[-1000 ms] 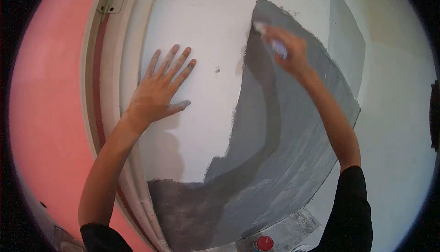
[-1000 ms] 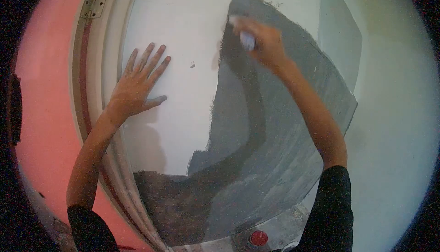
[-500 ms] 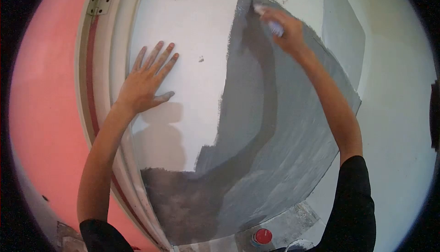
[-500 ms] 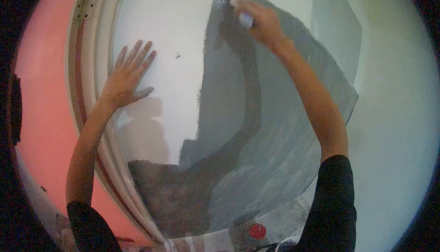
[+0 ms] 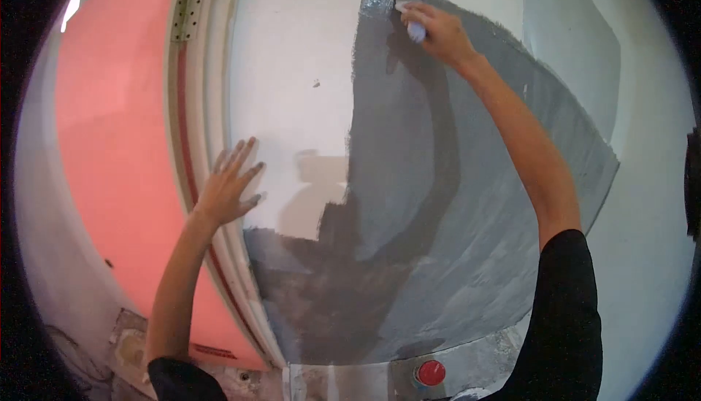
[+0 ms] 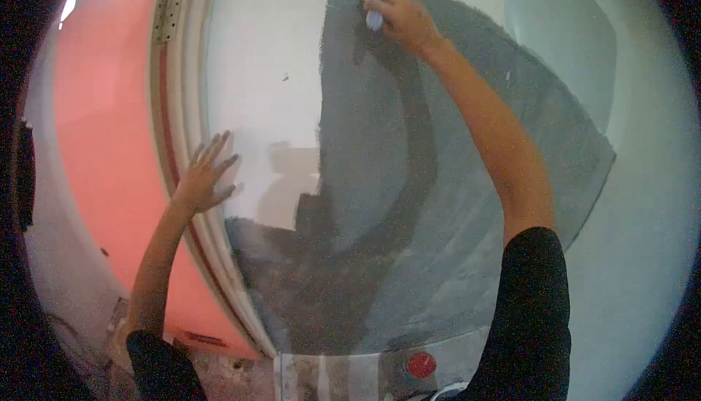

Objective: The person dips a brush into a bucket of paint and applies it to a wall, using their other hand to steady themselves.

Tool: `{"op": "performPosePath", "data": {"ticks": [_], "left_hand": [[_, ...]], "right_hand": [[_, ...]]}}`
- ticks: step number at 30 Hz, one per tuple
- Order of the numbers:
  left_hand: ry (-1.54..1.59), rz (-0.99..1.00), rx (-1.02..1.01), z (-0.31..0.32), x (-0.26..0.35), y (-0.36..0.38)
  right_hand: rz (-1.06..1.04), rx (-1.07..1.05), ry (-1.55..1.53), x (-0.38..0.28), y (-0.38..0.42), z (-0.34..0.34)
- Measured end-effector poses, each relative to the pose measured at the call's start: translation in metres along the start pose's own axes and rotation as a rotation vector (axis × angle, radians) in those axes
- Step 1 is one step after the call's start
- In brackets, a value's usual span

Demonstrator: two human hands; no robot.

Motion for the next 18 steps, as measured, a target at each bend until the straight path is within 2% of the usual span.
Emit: {"op": "performPosePath", "data": {"ticks": [4,7,10,12,13,14,15,16,17,18], "left_hand": [[0.051,-0.198,-0.099,-0.036,0.035,0.054],[0.142,-0.352,-0.147,-0.027,0.052,0.102],[0.259,-0.504,-0.226,-0.015,0.104,0.139],[0.372,-0.524,-0.098,0.012,0.149,0.194],[0.442,-0.595,-0.146,0.022,0.182,0.216],[0.514,-0.669,-0.19,0.031,0.222,0.239],[0.53,-0.777,-0.268,0.036,0.261,0.274],[0.649,-0.812,-0.393,0.069,0.294,0.337],[0.735,-0.84,-0.415,0.058,0.331,0.359],[0.819,-0.87,-0.436,0.049,0.364,0.376]], "right_hand": [[0.192,-0.108,-0.035,-0.048,0.057,0.01],[0.119,-0.029,-0.169,-0.091,0.098,0.001],[0.139,-0.146,-0.302,-0.132,0.13,-0.025],[0.445,-0.051,-0.423,-0.164,0.163,-0.072],[0.592,-0.002,-0.476,-0.184,0.184,-0.098],[0.711,0.25,-0.514,-0.204,0.222,-0.125],[0.946,0.29,-0.41,-0.233,0.254,-0.165],[1.209,0.236,-0.229,-0.268,0.32,-0.194],[1.658,0.099,-0.204,-0.308,0.374,-0.236],[1.815,0.221,-0.26,-0.352,0.445,-0.268]]}}
Point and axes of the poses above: each hand's wrist, its own y-axis away from the middle knuckle, its own z-axis out of the palm, x = y × z, the point moved 5 cm from there along -y, towards the middle knuckle, and after that the axes turned 15 degrees about x, right-handed, at the moved point
